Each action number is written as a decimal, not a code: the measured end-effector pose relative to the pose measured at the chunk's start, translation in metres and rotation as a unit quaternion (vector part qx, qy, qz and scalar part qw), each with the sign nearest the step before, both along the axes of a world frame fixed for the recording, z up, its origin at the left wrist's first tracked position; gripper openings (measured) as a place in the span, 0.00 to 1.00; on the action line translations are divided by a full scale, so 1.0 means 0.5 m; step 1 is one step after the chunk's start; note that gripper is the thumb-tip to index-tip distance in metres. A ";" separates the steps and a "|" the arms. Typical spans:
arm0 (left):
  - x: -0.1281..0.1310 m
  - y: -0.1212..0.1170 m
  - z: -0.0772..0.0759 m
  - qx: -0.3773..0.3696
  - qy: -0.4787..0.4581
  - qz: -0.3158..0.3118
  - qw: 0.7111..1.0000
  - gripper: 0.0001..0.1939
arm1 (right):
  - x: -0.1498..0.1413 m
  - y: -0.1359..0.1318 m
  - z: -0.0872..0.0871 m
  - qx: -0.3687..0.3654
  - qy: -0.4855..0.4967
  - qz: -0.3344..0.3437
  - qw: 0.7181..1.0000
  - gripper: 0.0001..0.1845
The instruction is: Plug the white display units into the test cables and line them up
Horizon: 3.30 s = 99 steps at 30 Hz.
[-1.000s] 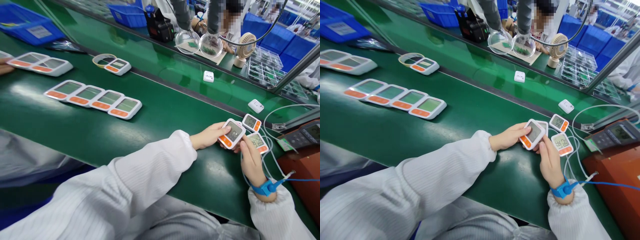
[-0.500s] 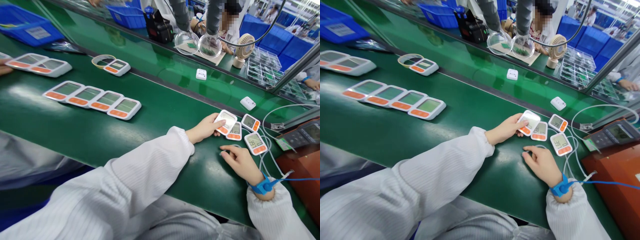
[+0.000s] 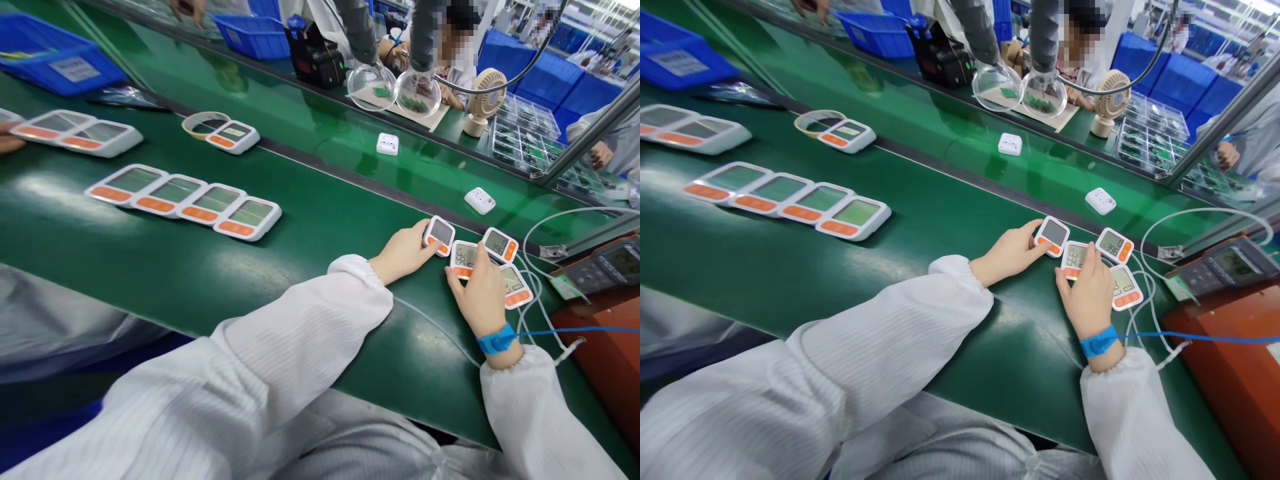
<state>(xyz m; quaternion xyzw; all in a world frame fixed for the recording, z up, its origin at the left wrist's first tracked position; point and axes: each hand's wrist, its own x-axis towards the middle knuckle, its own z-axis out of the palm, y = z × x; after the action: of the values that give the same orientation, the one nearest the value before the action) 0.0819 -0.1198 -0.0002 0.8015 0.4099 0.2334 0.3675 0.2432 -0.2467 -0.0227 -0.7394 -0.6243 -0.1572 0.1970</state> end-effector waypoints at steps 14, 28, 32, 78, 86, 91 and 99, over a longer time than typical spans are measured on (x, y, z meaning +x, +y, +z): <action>0.019 -0.081 0.006 -0.201 -0.053 -0.138 0.968 0.18 | 0.030 -0.021 0.042 -0.004 0.211 -0.002 0.977 0.35; 0.020 -0.079 -0.001 -0.388 -0.242 -0.212 0.864 0.24 | 0.052 -0.033 0.044 -0.105 0.373 0.101 0.916 0.23; 0.019 -0.073 0.000 -0.388 -0.249 -0.217 0.861 0.23 | 0.060 -0.036 0.046 -0.084 0.252 0.099 0.959 0.20; -0.006 -0.052 0.029 -0.458 -0.269 -0.235 0.814 0.24 | 0.071 -0.051 0.078 -0.128 0.491 0.170 0.845 0.30; -0.010 -0.031 0.041 -0.390 -0.254 -0.214 0.859 0.18 | 0.064 -0.051 0.063 -0.176 0.273 0.097 0.941 0.28; -0.054 0.059 0.060 -0.249 -0.309 -0.014 0.918 0.15 | 0.086 -0.036 0.052 -0.063 0.199 0.055 0.976 0.32; -0.127 0.169 0.013 -0.042 -0.015 0.161 0.986 0.12 | 0.196 0.058 0.042 -0.051 0.018 -0.027 0.998 0.37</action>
<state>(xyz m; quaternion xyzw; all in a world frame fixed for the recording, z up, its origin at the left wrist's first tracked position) 0.0185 -0.0351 0.0063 0.7051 0.5377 0.2842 0.3647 0.3414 -0.2175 -0.0017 -0.7676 -0.6079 -0.1170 0.1662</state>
